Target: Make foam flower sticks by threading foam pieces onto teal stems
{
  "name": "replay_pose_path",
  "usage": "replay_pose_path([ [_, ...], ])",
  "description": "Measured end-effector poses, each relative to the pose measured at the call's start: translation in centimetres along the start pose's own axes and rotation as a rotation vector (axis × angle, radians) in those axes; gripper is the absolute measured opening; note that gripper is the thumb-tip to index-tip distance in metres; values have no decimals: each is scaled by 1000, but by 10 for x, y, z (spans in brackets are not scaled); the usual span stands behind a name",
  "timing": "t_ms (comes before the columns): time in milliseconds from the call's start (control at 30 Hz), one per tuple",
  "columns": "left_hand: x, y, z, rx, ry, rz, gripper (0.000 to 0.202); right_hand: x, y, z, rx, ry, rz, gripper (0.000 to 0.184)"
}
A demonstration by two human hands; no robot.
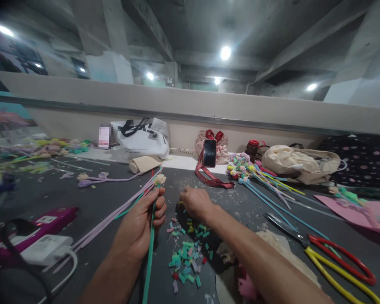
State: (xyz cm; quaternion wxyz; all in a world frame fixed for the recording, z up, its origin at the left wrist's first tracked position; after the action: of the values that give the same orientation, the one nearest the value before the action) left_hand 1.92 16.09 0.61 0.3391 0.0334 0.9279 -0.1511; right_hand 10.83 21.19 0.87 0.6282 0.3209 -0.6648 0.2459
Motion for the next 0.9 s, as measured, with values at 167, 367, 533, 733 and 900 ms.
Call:
replay_pose_path([
  [167, -8, -1, 8, 44, 26, 29, 16, -14, 12, 5, 22, 11, 22, 20],
  [367, -11, -1, 13, 55, 70, 26, 16, -9, 13, 7, -9, 75, -25, 22],
  [533, -13, -1, 20, 108, 95, 33, 16, 12, -11, -4, -61, 174, -116, 13],
  [733, -17, 0, 40, 233, 164, 53, 14, 31, -75, -6, -97, 450, -286, 19],
  [900, -21, 7, 64, 351, 191, 75, 13, 29, -119, -12, -292, 763, -455, 15],
])
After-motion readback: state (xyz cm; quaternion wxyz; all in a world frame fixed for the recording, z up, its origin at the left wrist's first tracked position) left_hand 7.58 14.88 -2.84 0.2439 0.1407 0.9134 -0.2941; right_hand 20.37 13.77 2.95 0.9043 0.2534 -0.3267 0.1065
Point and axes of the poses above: each hand's wrist, its own y-axis towards the middle knuckle, its own x-axis out of the back of the hand, z = x × y, the point moved 8 cm from there along y, towards the middle knuckle, and after that the axes turned 15 degrees about x, right-handed, at the moved point
